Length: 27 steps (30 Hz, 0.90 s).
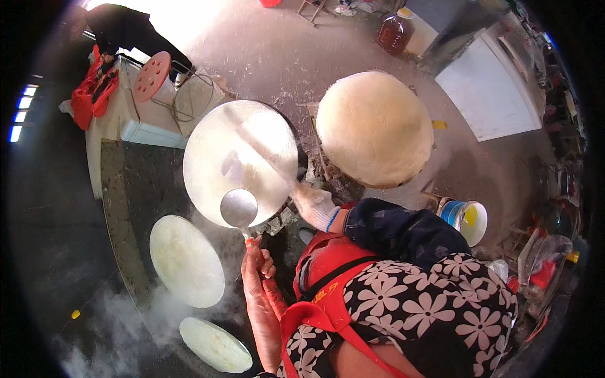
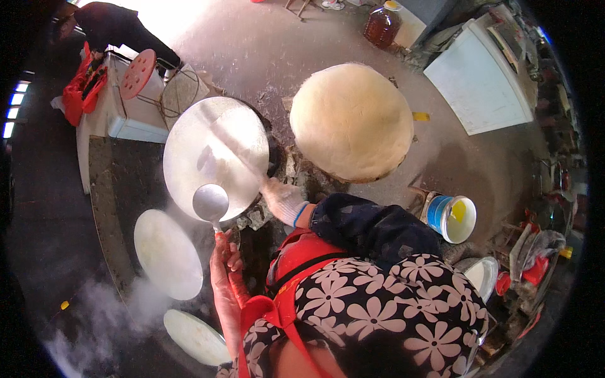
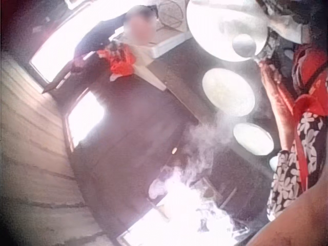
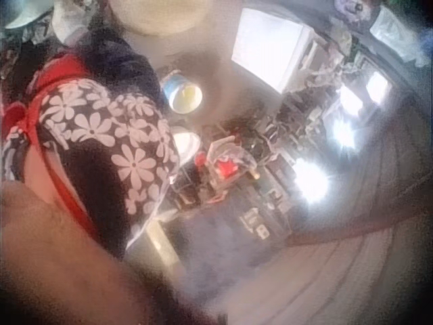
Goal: The person ladles batter onto multiple hot circular pans and spreads it into thin crepes using a wooden stick. They flip and remove cooked crepes, then repeat the process across several pans.
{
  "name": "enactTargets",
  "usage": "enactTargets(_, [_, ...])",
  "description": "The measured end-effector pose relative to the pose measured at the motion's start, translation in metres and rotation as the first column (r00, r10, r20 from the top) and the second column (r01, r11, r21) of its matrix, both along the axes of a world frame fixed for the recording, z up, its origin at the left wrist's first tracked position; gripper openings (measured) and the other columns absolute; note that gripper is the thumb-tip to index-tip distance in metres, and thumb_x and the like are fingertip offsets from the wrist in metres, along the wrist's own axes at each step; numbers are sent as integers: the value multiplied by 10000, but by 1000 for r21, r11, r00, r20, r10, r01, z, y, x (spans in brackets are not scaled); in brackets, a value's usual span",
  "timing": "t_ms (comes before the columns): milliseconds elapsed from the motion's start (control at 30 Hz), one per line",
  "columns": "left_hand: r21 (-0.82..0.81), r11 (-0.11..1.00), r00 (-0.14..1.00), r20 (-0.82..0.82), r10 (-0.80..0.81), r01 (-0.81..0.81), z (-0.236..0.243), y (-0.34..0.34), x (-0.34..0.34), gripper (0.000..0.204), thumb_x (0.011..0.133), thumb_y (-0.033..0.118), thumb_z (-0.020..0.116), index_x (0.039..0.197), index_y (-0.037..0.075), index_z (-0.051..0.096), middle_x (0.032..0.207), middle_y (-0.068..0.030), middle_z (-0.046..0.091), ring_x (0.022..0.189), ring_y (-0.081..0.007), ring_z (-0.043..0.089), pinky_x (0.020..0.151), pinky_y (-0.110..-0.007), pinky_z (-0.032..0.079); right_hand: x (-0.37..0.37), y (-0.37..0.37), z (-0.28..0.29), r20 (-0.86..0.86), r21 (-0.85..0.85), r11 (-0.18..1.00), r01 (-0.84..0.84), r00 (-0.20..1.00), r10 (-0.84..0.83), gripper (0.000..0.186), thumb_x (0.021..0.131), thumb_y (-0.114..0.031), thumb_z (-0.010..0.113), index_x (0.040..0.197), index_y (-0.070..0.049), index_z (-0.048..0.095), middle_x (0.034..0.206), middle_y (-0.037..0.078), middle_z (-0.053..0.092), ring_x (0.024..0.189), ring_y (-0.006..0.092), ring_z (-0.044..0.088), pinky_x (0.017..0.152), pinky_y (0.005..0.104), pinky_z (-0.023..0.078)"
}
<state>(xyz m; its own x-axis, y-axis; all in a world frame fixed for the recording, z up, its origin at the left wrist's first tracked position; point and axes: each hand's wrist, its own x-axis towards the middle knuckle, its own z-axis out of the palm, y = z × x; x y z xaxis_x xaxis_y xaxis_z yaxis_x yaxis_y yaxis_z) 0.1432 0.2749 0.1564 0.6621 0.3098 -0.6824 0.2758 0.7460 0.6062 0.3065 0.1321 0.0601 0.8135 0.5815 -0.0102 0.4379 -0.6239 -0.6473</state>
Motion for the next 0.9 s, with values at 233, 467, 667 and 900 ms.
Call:
enactTargets(233, [-139,987,995,76,-67,77,-10,9,-12,468,886,316,591,1233,31,460,754,-33,536,448,-63,373,380,-193,314,43,-4,6,140,-86,987,136,982,-123,586,844,-133,480,1397,-111,287,795,170,581,658,339,597,551,453,486])
enactTargets(467, [-159,975,987,64,-146,155,-13,8,-8,448,868,338,619,1169,25,506,734,-27,524,458,-59,374,388,-192,302,10,10,-5,114,-196,980,-19,993,42,435,845,-117,484,1266,-64,385,827,192,605,647,353,627,515,459,487])
enactTargets(667, [-103,984,988,53,-144,149,-20,12,0,337,882,323,594,1069,55,511,719,-16,505,463,-57,368,392,-189,299,5,-13,29,164,-80,996,-41,985,54,531,908,-178,449,1407,-137,272,831,209,589,709,390,601,596,475,485])
enactTargets(900, [34,998,999,9,-45,45,-20,13,45,300,907,407,561,880,112,514,652,21,456,485,-73,383,430,-217,309,-54,-12,7,18,91,986,137,990,-139,579,899,-181,471,1427,-131,239,953,239,584,778,399,594,663,481,477])
